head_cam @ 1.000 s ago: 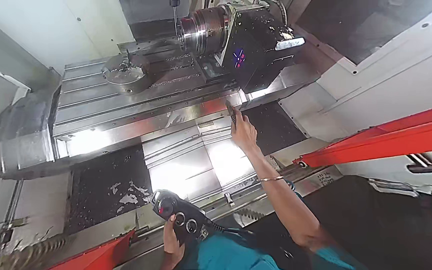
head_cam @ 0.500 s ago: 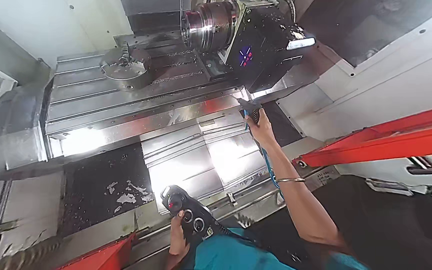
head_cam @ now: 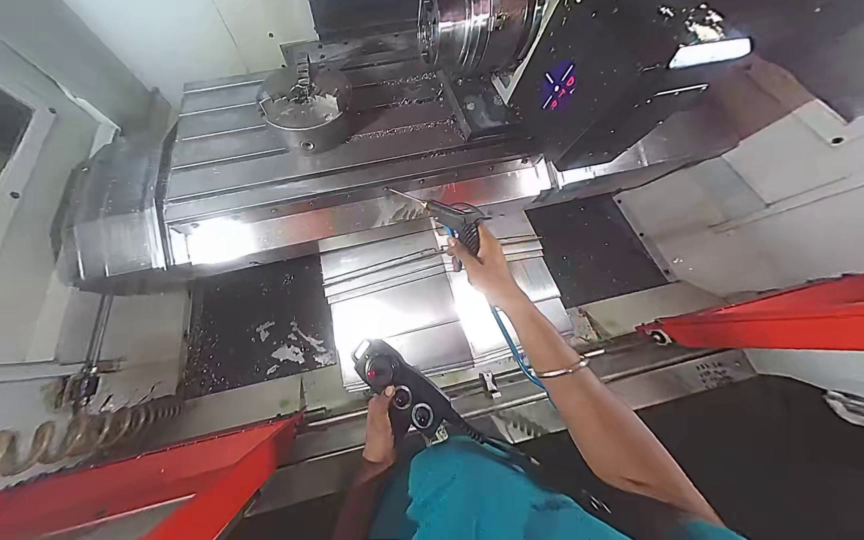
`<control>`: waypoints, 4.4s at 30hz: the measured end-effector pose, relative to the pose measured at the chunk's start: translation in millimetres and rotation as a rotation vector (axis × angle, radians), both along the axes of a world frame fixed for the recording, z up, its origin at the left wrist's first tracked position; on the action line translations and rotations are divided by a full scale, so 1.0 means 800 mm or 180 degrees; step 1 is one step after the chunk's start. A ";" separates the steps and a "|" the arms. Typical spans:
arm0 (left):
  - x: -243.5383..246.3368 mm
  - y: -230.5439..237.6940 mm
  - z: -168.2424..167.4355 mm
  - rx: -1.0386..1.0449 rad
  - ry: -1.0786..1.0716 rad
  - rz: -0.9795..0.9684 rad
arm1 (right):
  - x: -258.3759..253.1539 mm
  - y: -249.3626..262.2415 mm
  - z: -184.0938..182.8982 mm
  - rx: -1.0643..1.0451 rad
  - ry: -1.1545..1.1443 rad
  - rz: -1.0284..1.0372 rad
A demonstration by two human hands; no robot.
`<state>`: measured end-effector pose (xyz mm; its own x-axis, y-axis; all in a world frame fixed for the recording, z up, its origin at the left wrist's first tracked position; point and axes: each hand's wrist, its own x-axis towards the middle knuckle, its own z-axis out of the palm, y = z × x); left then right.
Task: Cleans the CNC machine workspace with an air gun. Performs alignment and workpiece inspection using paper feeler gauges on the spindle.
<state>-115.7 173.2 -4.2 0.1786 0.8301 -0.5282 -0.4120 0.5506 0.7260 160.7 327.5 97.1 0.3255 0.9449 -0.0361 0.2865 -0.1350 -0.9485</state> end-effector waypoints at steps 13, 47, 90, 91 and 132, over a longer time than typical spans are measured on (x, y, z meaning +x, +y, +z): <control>-0.005 -0.008 0.010 -0.0063 0.0166 0.0176 | 0.003 -0.015 -0.019 0.0072 -0.0206 -0.0412; 0.001 -0.013 0.003 -0.0192 -0.0087 -0.0124 | 0.109 -0.135 0.017 -0.0775 -0.2036 -0.1250; -0.009 -0.024 -0.005 -0.0037 0.0040 0.0112 | 0.053 -0.114 0.023 0.0026 -0.2535 -0.1509; -0.007 -0.023 -0.002 -0.0090 0.0043 0.0109 | 0.056 -0.113 0.022 0.0026 -0.2563 -0.1539; -0.001 -0.026 0.002 -0.0052 0.0274 -0.0249 | -0.081 -0.101 0.031 0.0546 0.0093 0.0705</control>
